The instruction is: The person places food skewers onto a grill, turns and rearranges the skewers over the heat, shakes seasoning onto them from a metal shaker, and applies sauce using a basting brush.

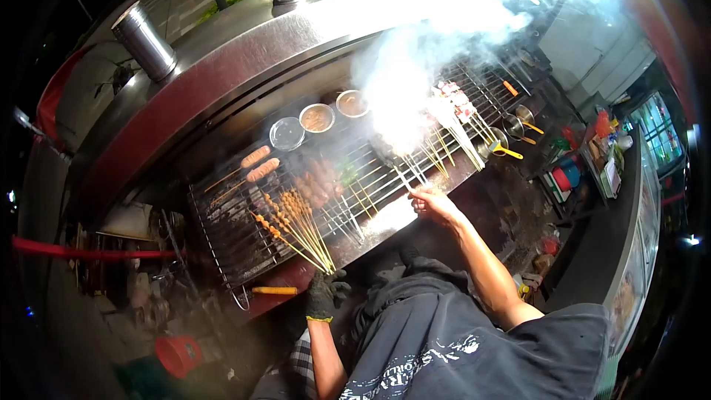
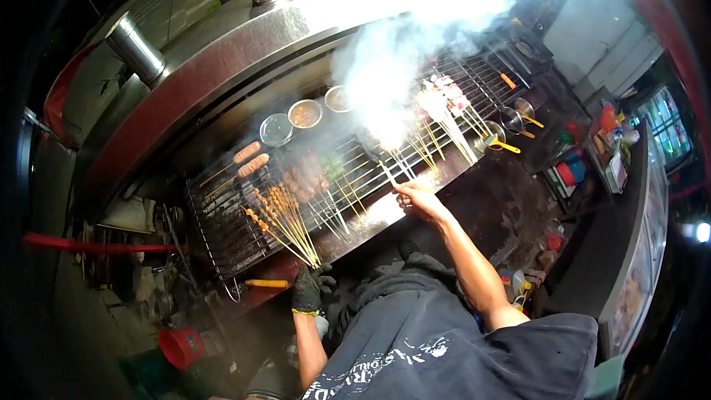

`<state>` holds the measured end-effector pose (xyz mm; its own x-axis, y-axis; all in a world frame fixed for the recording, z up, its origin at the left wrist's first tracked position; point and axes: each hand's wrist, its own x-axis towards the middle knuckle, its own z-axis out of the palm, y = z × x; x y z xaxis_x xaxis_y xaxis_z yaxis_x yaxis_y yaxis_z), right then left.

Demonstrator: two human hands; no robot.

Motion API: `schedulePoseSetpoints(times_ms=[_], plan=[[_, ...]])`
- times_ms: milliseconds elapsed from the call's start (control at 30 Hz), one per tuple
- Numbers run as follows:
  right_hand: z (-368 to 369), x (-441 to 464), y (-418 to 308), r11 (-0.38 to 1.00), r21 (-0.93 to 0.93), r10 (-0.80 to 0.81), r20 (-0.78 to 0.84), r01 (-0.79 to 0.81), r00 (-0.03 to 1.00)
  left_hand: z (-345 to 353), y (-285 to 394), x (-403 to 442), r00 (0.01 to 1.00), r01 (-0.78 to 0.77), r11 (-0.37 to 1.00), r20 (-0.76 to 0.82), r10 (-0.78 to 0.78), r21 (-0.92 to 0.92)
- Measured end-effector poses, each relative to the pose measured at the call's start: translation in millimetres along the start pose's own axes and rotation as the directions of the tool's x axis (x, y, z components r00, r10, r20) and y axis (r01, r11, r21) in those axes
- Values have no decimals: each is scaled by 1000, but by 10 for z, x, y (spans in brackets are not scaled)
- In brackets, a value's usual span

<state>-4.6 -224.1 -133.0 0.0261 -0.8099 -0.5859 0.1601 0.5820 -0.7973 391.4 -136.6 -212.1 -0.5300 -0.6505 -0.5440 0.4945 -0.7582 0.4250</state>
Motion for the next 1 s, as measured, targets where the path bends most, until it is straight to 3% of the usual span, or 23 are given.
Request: schedulePoseSetpoints(times_ms=[67, 167, 233, 300, 367, 433, 533, 633, 800, 867, 1000], plan=[[32, 26, 61, 992, 116, 61, -62, -53, 996, 29, 18, 3, 999, 31, 994, -25, -34, -106], [108, 16, 53, 985, 167, 65, -109, -46, 992, 35, 2, 9, 999, 14, 999, -46, -16, -37], [194, -81, 26, 981, 70, -168, -145, 179, 975, 17, -77, 5, 997, -16, 999, -80, 14, -28], [264, -51, 57, 955, -96, -295, -174, 282, 939, -3, -116, 31, 994, -39, 999, -104, 38, -10], [404, -31, 173, 818, -394, -516, -181, 419, 837, -58, -160, 62, 995, -75, 996, -68, 78, 49], [546, -47, 308, 736, -549, -583, -216, 396, 783, -61, -174, 76, 996, -68, 997, -62, 71, 49], [691, -192, 254, 656, -717, -529, -212, 238, 822, 26, -170, 51, 993, -92, 991, -69, 99, 97], [708, -153, 374, 547, -789, -627, -165, 279, 761, 67, -160, 41, 991, -95, 991, -84, 104, 99], [733, -92, 418, 564, -769, -631, -167, 301, 757, 51, -178, 54, 995, -63, 997, -80, 67, 52], [754, -71, 410, 489, -811, -659, -101, 322, 746, 38, -191, 58, 997, -52, 999, -58, 52, 0], [815, -2, 407, 489, -810, -650, -92, 322, 754, 54, -198, 75, 996, -52, 997, -76, 56, 50]])
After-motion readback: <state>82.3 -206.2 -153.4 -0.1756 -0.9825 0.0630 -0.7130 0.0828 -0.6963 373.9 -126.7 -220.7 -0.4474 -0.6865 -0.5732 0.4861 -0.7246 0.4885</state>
